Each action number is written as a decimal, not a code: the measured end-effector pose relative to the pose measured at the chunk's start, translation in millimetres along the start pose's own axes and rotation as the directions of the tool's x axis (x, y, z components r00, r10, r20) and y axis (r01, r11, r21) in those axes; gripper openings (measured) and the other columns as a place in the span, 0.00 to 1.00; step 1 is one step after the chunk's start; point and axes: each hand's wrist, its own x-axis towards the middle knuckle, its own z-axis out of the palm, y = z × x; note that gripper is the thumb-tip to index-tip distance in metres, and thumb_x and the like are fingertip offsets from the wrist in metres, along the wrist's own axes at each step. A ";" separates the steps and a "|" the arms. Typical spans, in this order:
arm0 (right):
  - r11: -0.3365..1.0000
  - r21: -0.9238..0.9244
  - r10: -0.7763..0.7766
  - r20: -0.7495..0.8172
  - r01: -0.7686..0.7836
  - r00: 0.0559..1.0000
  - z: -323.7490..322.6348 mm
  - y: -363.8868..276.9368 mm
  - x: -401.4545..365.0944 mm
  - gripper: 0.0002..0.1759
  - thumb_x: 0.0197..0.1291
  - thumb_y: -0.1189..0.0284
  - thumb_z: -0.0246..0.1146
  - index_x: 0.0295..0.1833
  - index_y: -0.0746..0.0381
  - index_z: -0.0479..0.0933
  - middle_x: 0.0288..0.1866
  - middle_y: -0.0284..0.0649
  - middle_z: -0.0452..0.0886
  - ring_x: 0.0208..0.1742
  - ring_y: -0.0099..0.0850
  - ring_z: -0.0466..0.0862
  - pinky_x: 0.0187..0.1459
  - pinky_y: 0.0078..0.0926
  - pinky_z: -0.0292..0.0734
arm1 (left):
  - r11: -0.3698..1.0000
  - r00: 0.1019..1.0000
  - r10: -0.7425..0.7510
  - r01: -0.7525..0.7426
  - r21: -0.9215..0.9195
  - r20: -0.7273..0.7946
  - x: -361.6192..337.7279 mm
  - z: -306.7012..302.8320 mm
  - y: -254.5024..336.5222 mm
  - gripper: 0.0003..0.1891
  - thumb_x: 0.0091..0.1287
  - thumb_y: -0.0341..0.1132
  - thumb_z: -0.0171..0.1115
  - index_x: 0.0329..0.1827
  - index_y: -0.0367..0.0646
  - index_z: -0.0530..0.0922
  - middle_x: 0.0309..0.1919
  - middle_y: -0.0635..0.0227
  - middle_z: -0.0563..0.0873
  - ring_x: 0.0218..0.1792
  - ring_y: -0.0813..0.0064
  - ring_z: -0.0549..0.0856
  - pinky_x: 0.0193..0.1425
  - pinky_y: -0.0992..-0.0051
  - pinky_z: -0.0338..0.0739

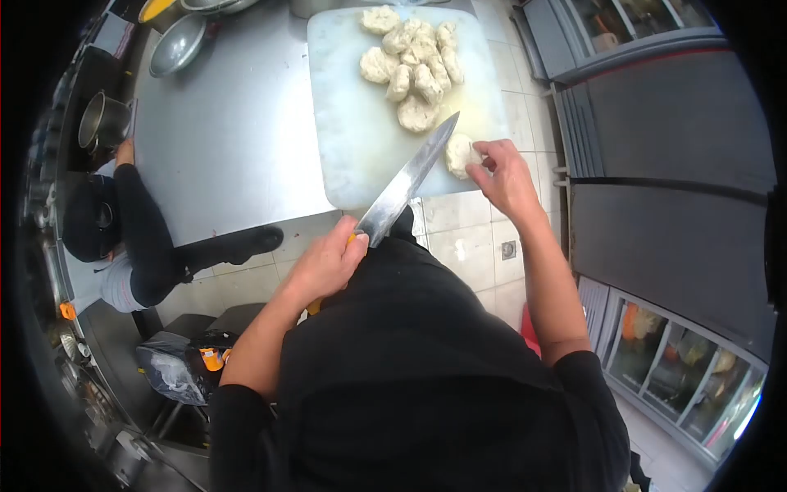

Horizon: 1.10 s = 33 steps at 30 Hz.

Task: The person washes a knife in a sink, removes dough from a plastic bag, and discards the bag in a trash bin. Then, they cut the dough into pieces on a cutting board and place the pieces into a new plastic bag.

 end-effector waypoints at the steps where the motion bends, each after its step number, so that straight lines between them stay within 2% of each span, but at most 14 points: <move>1: 1.000 -0.007 0.014 0.010 -0.014 1.000 -0.5 -1.2 0.9 0.20 0.56 0.72 0.73 0.54 0.67 0.82 0.44 0.50 0.81 0.42 0.43 0.85 0.47 0.37 0.81 | 1.000 1.000 0.002 -0.002 -0.014 0.027 2.0 -0.1 0.0 0.16 0.78 0.44 0.49 0.51 0.38 0.69 0.29 0.48 0.85 0.29 0.47 0.86 0.37 0.53 0.77; 4: 0.999 -0.030 0.025 0.014 -0.024 1.000 2.4 0.7 2.4 0.20 0.56 0.71 0.73 0.53 0.67 0.83 0.43 0.50 0.82 0.41 0.43 0.85 0.47 0.37 0.81 | 0.989 0.989 -0.070 0.085 -0.119 0.128 3.1 -4.3 8.1 0.16 0.79 0.44 0.48 0.48 0.38 0.69 0.25 0.57 0.81 0.20 0.64 0.83 0.30 0.61 0.77; 7: 0.999 -0.036 0.037 0.020 -0.036 0.999 2.6 0.3 3.6 0.20 0.55 0.71 0.73 0.53 0.66 0.84 0.42 0.50 0.82 0.41 0.42 0.85 0.47 0.37 0.81 | 0.980 0.986 -0.068 0.094 -0.173 0.150 4.6 -4.0 9.6 0.16 0.79 0.44 0.48 0.46 0.37 0.68 0.24 0.65 0.78 0.16 0.73 0.79 0.25 0.67 0.75; 12: 0.997 -0.046 0.057 0.026 -0.055 0.998 1.6 -2.0 5.2 0.21 0.55 0.70 0.74 0.53 0.66 0.84 0.43 0.49 0.83 0.40 0.42 0.85 0.46 0.37 0.81 | 0.962 0.966 -0.105 0.158 -0.222 0.234 -2.6 -6.3 8.6 0.14 0.79 0.42 0.47 0.45 0.37 0.68 0.23 0.66 0.76 0.15 0.73 0.76 0.24 0.68 0.73; 16: 0.998 -0.050 0.047 0.026 -0.046 0.999 4.0 1.6 4.4 0.20 0.56 0.70 0.75 0.53 0.65 0.84 0.43 0.45 0.83 0.39 0.36 0.84 0.45 0.34 0.82 | 0.951 0.951 -0.140 0.207 -0.229 0.276 -5.3 -4.5 13.9 0.14 0.78 0.41 0.46 0.42 0.37 0.67 0.23 0.67 0.75 0.14 0.74 0.76 0.22 0.69 0.72; 19: 0.999 -0.032 0.042 0.017 -0.041 0.999 5.1 4.4 5.7 0.19 0.56 0.70 0.75 0.53 0.64 0.84 0.42 0.44 0.83 0.38 0.35 0.84 0.44 0.34 0.81 | 0.964 0.955 -0.077 0.145 -0.224 0.288 5.1 0.2 22.2 0.14 0.77 0.40 0.47 0.40 0.37 0.66 0.22 0.67 0.74 0.14 0.75 0.75 0.21 0.70 0.72; 21: 0.999 -0.036 0.034 0.016 -0.033 0.999 4.7 5.8 5.8 0.19 0.55 0.71 0.76 0.52 0.63 0.84 0.41 0.43 0.83 0.38 0.35 0.83 0.43 0.33 0.81 | 0.960 0.950 -0.086 0.159 -0.230 0.299 11.1 5.3 24.9 0.14 0.78 0.42 0.47 0.44 0.38 0.67 0.22 0.68 0.75 0.14 0.76 0.74 0.21 0.72 0.70; 25: 0.998 0.007 0.064 0.037 -0.064 0.997 4.8 5.4 7.2 0.20 0.54 0.71 0.76 0.52 0.65 0.84 0.42 0.46 0.83 0.39 0.40 0.85 0.45 0.36 0.81 | 0.954 0.949 -0.101 0.177 -0.241 0.299 17.9 13.0 35.0 0.14 0.79 0.42 0.47 0.46 0.38 0.67 0.22 0.69 0.75 0.14 0.77 0.74 0.20 0.73 0.70; 28: 0.998 0.017 0.052 0.037 -0.053 0.998 3.8 6.9 7.3 0.20 0.54 0.70 0.76 0.51 0.65 0.85 0.41 0.46 0.83 0.38 0.40 0.85 0.44 0.36 0.81 | 0.948 0.953 -0.090 0.171 -0.269 0.290 24.7 20.0 44.0 0.12 0.76 0.38 0.46 0.40 0.37 0.66 0.22 0.67 0.73 0.14 0.75 0.74 0.20 0.71 0.71; 31: 0.998 0.040 0.039 0.038 -0.040 0.999 4.1 10.0 7.5 0.19 0.54 0.70 0.76 0.51 0.66 0.85 0.41 0.46 0.83 0.38 0.39 0.85 0.44 0.37 0.81 | 0.948 0.958 -0.065 0.147 -0.282 0.279 34.6 28.9 50.3 0.12 0.76 0.39 0.46 0.40 0.37 0.66 0.22 0.67 0.74 0.13 0.75 0.74 0.20 0.70 0.72; 33: 0.998 0.065 0.018 0.025 -0.019 1.000 5.2 12.3 7.3 0.19 0.54 0.70 0.76 0.50 0.66 0.85 0.40 0.46 0.83 0.38 0.39 0.85 0.43 0.37 0.81 | 0.945 0.956 -0.042 0.132 -0.300 0.289 46.8 38.1 49.4 0.12 0.76 0.40 0.46 0.45 0.38 0.68 0.22 0.70 0.74 0.14 0.78 0.74 0.21 0.73 0.70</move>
